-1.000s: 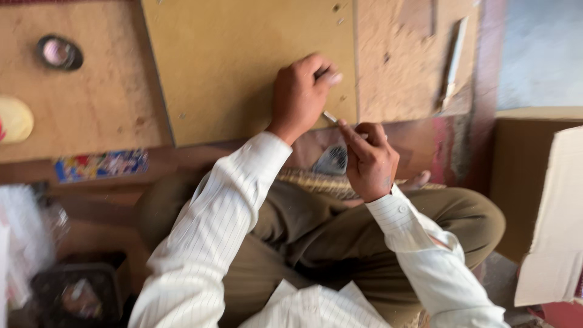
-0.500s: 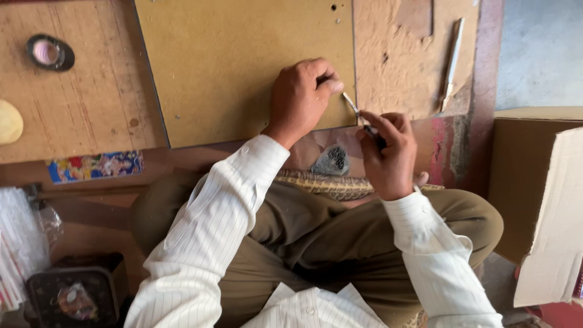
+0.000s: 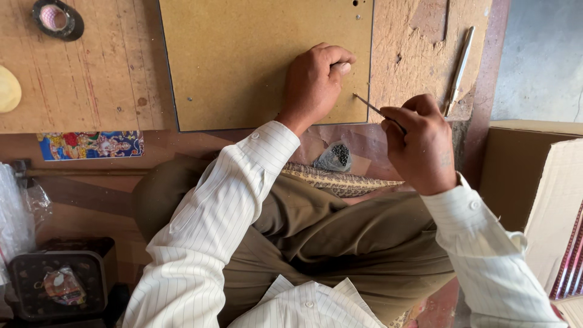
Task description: The person sits on the floor at a workbench and uses a screwdriver to drive small screws into the back board of a picture frame, positioning each screw by hand before tightening it. They work around the board, inserting and tightening screws one at a time.
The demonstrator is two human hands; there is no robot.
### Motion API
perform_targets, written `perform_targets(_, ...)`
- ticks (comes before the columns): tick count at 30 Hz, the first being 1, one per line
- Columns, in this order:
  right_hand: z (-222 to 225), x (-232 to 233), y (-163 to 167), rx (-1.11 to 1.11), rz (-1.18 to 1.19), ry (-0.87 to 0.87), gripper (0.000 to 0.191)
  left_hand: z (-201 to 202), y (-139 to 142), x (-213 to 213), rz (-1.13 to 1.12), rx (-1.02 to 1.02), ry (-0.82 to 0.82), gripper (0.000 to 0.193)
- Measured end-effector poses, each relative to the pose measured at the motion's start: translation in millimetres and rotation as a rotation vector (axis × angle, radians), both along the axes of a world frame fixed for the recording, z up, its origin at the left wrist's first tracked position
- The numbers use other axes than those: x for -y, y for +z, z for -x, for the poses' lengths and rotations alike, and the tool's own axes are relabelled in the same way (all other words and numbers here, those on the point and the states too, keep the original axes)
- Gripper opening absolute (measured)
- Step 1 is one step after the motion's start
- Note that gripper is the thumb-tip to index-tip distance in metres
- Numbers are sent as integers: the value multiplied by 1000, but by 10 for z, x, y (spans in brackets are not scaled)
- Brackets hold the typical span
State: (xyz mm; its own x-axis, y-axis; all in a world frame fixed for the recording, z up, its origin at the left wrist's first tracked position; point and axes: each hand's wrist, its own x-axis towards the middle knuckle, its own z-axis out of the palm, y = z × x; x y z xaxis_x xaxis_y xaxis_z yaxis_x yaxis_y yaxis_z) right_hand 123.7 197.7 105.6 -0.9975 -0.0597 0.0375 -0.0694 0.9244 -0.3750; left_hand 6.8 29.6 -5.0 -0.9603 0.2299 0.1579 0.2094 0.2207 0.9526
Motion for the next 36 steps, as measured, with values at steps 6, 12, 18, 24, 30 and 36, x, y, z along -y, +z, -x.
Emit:
perform_targets(6,162,-166,-50,136,60,58,15,-8,8,-65,66,35,-17,6)
perform_targets(12,275,-311,-105,783,906,-756,19,-18,14,-95,81,32,-5,4)
perform_targets(18,373,-259,16,697,475,-598,22,-9,11,-140,91,28,-4,4)
perform_targets(24,437,-156,299,211,-682,461,44,-53,-1,-180,65,28,-3,3)
perform_targets(30,528,-110,375,126,-1017,883,27,-56,-10,-226,43,12,10,3)
perform_targets(36,742,-190,257,754,64,-288,25,-52,7,-237,40,14,13,3)
